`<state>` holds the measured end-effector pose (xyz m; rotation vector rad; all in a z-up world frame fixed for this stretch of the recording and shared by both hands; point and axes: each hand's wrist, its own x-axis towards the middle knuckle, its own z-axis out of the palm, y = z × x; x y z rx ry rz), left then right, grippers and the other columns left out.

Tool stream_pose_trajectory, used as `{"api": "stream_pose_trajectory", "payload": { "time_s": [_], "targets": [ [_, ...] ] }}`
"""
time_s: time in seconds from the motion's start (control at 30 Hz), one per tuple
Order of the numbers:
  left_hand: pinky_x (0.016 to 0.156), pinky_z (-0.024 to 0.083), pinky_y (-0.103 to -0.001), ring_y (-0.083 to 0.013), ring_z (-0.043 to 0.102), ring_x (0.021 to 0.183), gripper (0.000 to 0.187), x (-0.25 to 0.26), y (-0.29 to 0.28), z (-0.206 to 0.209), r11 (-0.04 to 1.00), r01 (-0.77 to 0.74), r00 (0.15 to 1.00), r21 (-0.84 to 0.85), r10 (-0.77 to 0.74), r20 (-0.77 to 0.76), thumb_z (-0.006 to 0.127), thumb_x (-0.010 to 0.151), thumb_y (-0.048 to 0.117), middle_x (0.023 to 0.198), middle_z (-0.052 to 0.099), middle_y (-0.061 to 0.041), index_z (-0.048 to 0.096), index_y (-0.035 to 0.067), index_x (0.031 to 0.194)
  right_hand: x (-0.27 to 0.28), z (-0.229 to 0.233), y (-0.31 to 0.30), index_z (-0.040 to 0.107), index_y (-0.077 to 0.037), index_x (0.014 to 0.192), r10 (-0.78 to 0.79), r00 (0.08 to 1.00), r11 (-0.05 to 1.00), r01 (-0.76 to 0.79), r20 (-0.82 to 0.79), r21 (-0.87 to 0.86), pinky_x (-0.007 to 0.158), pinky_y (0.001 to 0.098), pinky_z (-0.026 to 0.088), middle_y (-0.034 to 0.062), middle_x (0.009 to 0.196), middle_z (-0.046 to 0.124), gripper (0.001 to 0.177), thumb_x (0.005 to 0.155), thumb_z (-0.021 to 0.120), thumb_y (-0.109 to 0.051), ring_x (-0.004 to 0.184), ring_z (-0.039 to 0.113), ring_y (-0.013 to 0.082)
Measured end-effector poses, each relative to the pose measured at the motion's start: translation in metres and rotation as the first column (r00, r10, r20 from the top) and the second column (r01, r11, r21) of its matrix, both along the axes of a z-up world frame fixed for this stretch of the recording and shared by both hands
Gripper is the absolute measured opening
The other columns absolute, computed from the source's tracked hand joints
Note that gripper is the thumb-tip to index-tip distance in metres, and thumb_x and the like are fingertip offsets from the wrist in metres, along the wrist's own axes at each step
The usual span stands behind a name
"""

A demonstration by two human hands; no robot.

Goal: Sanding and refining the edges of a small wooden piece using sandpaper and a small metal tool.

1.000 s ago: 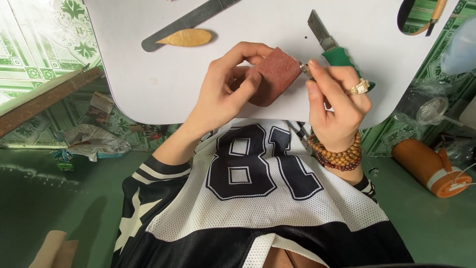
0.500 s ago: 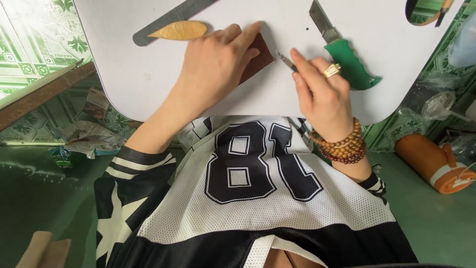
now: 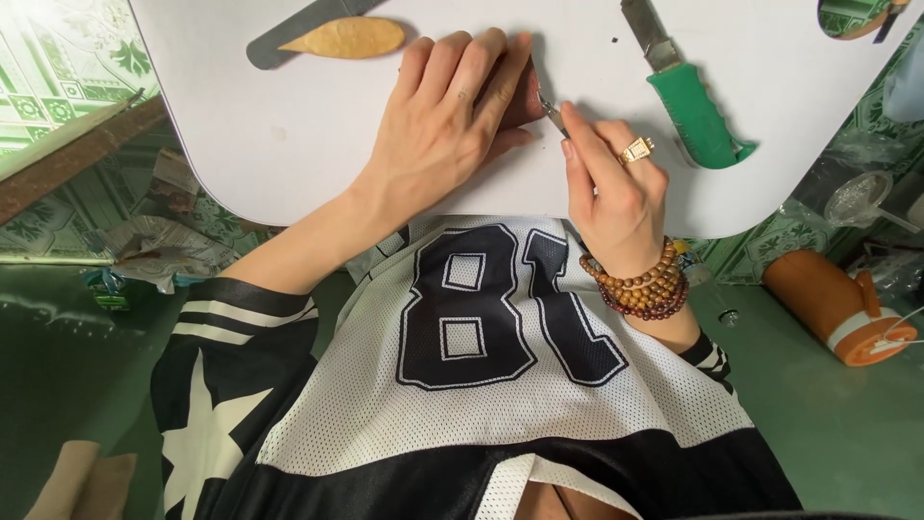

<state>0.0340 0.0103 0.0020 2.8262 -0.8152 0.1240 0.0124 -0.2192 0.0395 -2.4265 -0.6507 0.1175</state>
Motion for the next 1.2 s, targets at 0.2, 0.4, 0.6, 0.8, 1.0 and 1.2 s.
{"api": "stream_pose_trajectory", "payload": {
  "time_s": [0.2, 0.4, 0.6, 0.8, 1.0, 1.2],
  "targets": [
    [0.091, 0.048, -0.041, -0.0275, 0.054, 0.104, 0.070, -0.013, -0.005, -0.009, 0.995, -0.095, 0.995, -0.015, 0.094, -0.025, 0.058, 0.115, 0.070, 0.129, 0.052, -0.010, 0.050, 0.010, 0.151, -0.002, -0.005, 0.004, 0.067, 0.007, 0.135, -0.021, 0.998, 1.000, 0.021, 0.058, -0.005, 0.072, 0.0412, 0.055, 0.0173, 0.105, 0.066, 0.024, 0.112, 0.060, 0.004, 0.083, 0.064, 0.0293],
    [0.091, 0.049, -0.040, -0.0266, 0.055, 0.103, 0.065, -0.013, -0.005, -0.006, 0.994, -0.098, 0.995, -0.039, 0.098, 0.004, 0.060, 0.114, 0.066, 0.129, 0.052, -0.008, 0.055, 0.010, 0.147, -0.007, -0.007, 0.003, 0.068, 0.005, 0.135, -0.047, 0.997, 0.999, 0.048, 0.068, -0.014, 0.071, 0.0405, 0.055, 0.0172, 0.105, 0.066, 0.025, 0.110, 0.065, 0.005, 0.082, 0.063, 0.0287],
    [0.069, 0.043, -0.033, -0.0215, 0.053, 0.078, 0.026, -0.006, -0.010, 0.000, 0.964, -0.099, 0.972, -0.246, 0.146, 0.183, 0.067, 0.112, 0.033, 0.104, 0.058, -0.005, 0.069, 0.008, 0.121, -0.009, -0.004, 0.003, 0.068, 0.007, 0.133, -0.059, 0.995, 0.998, 0.058, 0.076, 0.014, 0.071, 0.0405, 0.055, 0.0184, 0.104, 0.067, 0.024, 0.110, 0.065, 0.006, 0.082, 0.064, 0.0291],
    [0.060, 0.039, -0.029, -0.0174, 0.050, 0.072, 0.025, -0.005, -0.007, -0.001, 0.978, -0.096, 0.967, -0.185, 0.135, 0.215, 0.070, 0.112, 0.035, 0.096, 0.057, -0.001, 0.068, 0.012, 0.119, -0.014, -0.001, 0.004, 0.067, 0.008, 0.132, -0.111, 0.983, 0.994, 0.109, 0.143, 0.025, 0.076, 0.0418, 0.057, 0.0203, 0.105, 0.066, 0.023, 0.110, 0.063, 0.007, 0.084, 0.067, 0.0299],
    [0.058, 0.040, -0.028, -0.0169, 0.048, 0.077, 0.031, -0.012, -0.008, -0.008, 0.994, -0.101, 0.983, -0.043, 0.106, 0.151, 0.063, 0.117, 0.032, 0.102, 0.055, 0.000, 0.060, 0.010, 0.139, -0.015, -0.012, 0.005, 0.064, 0.004, 0.137, -0.089, 0.991, 0.996, 0.087, 0.100, 0.026, 0.073, 0.0402, 0.056, 0.0201, 0.106, 0.066, 0.026, 0.111, 0.063, 0.005, 0.083, 0.066, 0.0292],
    [0.052, 0.036, -0.026, -0.0143, 0.047, 0.075, 0.027, -0.007, -0.009, -0.004, 0.992, -0.123, 0.971, -0.040, 0.128, 0.200, 0.064, 0.115, 0.038, 0.099, 0.054, 0.002, 0.065, 0.016, 0.130, -0.014, -0.015, 0.007, 0.061, 0.001, 0.142, -0.086, 0.991, 0.996, 0.083, 0.097, 0.042, 0.074, 0.0393, 0.057, 0.0184, 0.107, 0.066, 0.032, 0.111, 0.065, 0.008, 0.082, 0.065, 0.0278]
  ]
}}
